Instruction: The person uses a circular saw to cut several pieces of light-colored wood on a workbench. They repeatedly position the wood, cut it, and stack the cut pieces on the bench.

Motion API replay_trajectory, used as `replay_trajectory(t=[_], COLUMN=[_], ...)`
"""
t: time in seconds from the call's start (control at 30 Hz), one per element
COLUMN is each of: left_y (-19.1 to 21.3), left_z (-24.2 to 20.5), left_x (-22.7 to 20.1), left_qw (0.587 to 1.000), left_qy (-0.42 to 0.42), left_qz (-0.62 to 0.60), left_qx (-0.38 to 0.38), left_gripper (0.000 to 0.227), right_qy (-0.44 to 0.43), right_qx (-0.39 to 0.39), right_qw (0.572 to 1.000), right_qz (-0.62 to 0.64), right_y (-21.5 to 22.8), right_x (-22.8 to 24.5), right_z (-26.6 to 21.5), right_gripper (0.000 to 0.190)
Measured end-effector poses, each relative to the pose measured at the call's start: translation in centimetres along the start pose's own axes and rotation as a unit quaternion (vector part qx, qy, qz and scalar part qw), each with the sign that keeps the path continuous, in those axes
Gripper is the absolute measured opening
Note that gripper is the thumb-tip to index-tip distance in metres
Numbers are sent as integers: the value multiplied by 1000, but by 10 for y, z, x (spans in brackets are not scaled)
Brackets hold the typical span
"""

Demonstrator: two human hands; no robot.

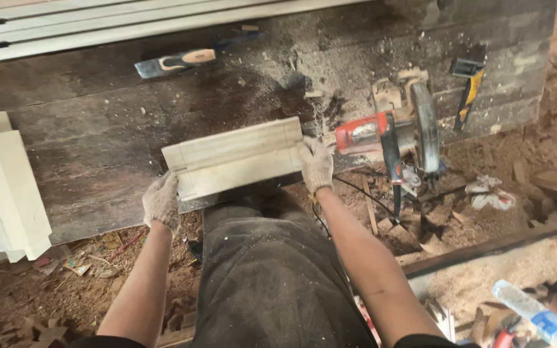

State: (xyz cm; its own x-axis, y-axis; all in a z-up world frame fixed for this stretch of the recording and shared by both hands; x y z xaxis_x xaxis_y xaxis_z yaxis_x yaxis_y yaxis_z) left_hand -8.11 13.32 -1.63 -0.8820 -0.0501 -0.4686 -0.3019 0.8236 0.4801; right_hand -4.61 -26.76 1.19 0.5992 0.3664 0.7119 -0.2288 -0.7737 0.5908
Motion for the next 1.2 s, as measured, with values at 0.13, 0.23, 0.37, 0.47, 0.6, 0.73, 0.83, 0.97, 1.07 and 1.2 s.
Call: replay_trajectory(t=[0.13, 0.23, 0.37, 0.47, 0.6, 0.73, 0.83, 0.97, 1.07, 1.2], left_y=[-11, -12, -12, -13, -13, -52, -90, -126, -128, -132], left_z=[14, 26, 25, 5, -39, -95, -122, -115, -116, -110], left_x=[-2, 9, 7, -14, -58, -95, -121, -132, -140, -142], left_qw=[995, 997, 992, 994, 979, 822, 448, 480, 473, 495], left_qy=[-90, -82, -128, -108, -111, -417, -692, -493, -519, -571], left_qz=[-37, -12, -13, -9, 164, 388, 557, 690, 679, 622], left_qx=[34, 12, 15, 10, -48, 11, -107, 223, 214, 205], left_gripper=[42, 39, 38, 40, 50, 92, 116, 124, 115, 113], right_qy=[22, -34, 3, 39, -19, 9, 53, 279, 351, 264], right_qx=[-8, 15, -21, -36, -11, -22, -87, -1, 13, 234], right_qw=[1000, 999, 1000, 998, 999, 998, 994, 949, 916, 874], right_qz=[-10, 22, 0, -14, 31, 56, -31, -149, -197, -333], right_y=[1, -4, -8, -8, -12, -4, 3, -4, -21, -35], right_x=[7, 3, -6, -12, -15, -2, 16, 55, 73, 67], right_z=[12, 17, 20, 22, 21, 18, -2, -21, -43, -75], right_gripper=[35, 32, 29, 30, 31, 34, 40, 36, 52, 42])
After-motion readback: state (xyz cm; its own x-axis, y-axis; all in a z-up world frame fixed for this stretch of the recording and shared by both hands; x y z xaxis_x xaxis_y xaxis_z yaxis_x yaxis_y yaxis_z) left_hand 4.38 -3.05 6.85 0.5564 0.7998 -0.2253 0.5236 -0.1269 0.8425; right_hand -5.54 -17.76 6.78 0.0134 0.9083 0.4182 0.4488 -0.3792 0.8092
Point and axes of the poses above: each hand's wrist, its own z-axis towards the middle knuckle, its own y-axis out of the back of the hand, x = y × z, the point moved 3 cm from there along z, towards the middle knuckle, and after that the axes turned 9 degrees about -x, right-handed, at the moved point
